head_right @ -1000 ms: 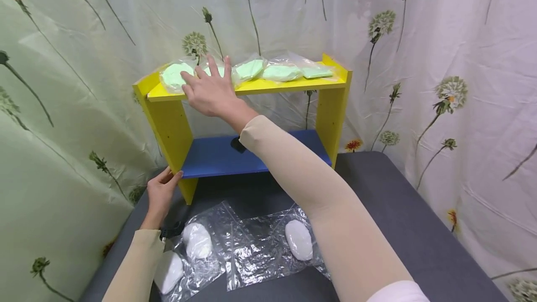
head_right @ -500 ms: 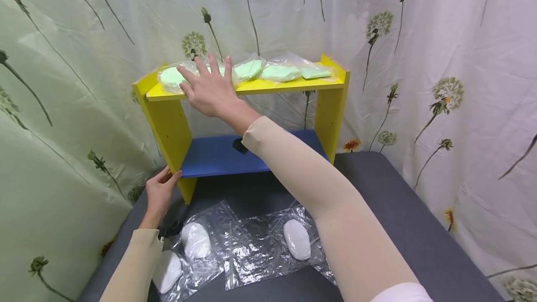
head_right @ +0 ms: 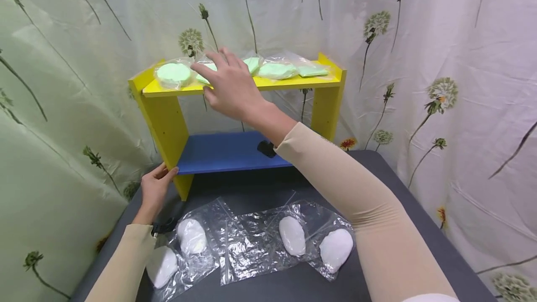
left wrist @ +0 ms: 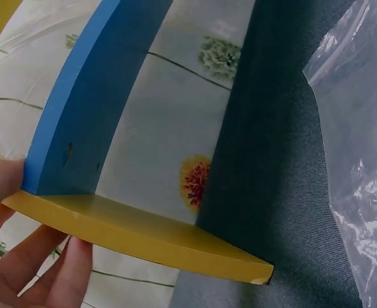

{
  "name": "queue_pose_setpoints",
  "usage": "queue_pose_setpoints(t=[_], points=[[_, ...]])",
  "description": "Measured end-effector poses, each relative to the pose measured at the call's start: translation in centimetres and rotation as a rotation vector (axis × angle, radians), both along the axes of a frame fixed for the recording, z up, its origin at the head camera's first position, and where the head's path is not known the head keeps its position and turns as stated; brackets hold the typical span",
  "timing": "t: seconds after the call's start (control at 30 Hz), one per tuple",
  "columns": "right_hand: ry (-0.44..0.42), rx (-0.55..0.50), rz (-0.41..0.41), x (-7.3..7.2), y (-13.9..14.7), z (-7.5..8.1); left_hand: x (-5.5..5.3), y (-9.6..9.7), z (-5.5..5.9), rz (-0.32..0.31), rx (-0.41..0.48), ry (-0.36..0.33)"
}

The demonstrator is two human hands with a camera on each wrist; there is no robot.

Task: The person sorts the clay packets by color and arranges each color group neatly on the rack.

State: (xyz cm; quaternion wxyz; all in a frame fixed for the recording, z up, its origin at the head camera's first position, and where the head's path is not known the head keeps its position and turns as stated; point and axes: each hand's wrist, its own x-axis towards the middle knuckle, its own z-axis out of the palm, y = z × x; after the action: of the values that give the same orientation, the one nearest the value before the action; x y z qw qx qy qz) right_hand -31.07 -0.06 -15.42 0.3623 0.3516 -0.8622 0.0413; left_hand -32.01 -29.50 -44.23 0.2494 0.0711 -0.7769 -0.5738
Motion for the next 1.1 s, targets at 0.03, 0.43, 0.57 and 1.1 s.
queue_pose_setpoints(t=[0.03, 0.43, 0.57, 1.1], points=[[0.008, -0.001, 0.014, 0.2, 0.5, -0.2, 0.0, 0.0, 0.1, -0.004, 0.000, -0.003], [0.067, -0.063, 0.134, 2.1, 7.5, -3.4, 2.0, -0.8, 0.8, -0.120, 0.093, -0.107], [0.038, -0.109, 0.105, 2.7, 10.3, -4.7, 3.8, -1.2, 1.8, -0.134, 0.022, -0.106], [-0.110, -0.657, 0.021, 3.4, 20.2, -12.2, 10.4, 0.8, 1.4, -0.342, -0.457, -0.114]])
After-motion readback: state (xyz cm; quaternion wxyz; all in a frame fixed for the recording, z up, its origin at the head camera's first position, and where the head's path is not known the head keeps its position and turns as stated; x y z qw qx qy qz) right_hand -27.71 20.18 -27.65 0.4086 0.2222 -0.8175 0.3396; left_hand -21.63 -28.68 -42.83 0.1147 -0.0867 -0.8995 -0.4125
